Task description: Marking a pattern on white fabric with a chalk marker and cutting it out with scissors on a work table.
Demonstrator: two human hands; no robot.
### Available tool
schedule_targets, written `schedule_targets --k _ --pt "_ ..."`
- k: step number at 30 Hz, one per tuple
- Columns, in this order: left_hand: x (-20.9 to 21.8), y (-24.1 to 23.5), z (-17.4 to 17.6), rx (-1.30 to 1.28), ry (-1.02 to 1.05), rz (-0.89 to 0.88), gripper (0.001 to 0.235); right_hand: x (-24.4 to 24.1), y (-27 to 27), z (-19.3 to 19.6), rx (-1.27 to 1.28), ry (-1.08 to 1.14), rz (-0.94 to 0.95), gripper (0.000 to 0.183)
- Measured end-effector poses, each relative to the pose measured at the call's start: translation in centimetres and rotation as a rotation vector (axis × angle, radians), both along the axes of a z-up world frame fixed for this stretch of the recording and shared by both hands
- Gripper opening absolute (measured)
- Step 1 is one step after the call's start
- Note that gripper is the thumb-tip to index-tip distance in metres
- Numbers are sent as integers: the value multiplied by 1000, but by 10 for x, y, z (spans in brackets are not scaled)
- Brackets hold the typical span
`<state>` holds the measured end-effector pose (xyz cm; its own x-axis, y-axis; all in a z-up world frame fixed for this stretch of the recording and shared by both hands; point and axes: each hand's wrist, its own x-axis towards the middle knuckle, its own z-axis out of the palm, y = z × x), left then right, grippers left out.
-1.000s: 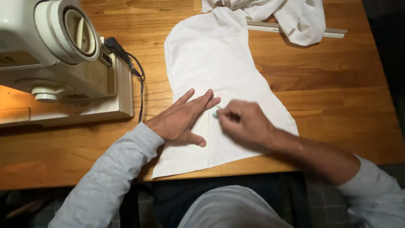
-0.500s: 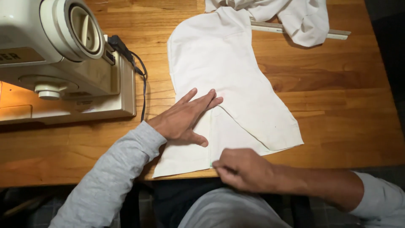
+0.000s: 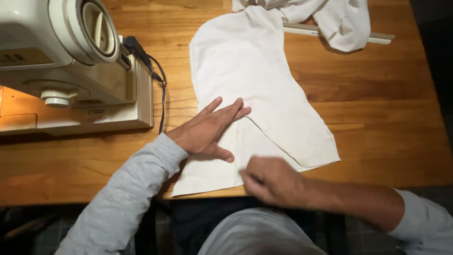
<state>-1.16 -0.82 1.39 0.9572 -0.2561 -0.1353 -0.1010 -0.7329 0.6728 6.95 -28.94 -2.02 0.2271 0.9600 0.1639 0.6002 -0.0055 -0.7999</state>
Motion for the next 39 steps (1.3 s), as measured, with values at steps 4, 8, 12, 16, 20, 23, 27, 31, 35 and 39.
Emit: schedule_targets --k 4,8,12,16,20,23,27,31,35,39 --pt "4 2 -4 -1 -6 -5 154 3 -4 -7 120 65 120 15" --pt "6 2 -2 11 -10 3 152 58 37 28 107 129 -179 8" --pt "2 0 -2 3 -11 -1 153 75 56 14 110 92 -281 15" --pt "6 4 -19 20 8 5 159 72 62 17 84 99 -320 20" --pt "3 0 -1 -7 -5 -7 154 60 50 1 38 -19 -308 14" --pt "4 1 1 -9 4 -12 154 32 22 -11 1 -3 -174 14" --pt "4 5 -16 26 -58 -28 156 -11 -6 9 51 -35 59 9" --pt "4 2 -1 -19 -6 3 153 23 15 1 8 48 -158 14" --pt "4 0 -4 -10 -8 -1 153 65 52 21 97 -89 -265 13" --pt "2 0 -1 -5 -11 -1 154 41 37 -4 71 -82 -203 12"
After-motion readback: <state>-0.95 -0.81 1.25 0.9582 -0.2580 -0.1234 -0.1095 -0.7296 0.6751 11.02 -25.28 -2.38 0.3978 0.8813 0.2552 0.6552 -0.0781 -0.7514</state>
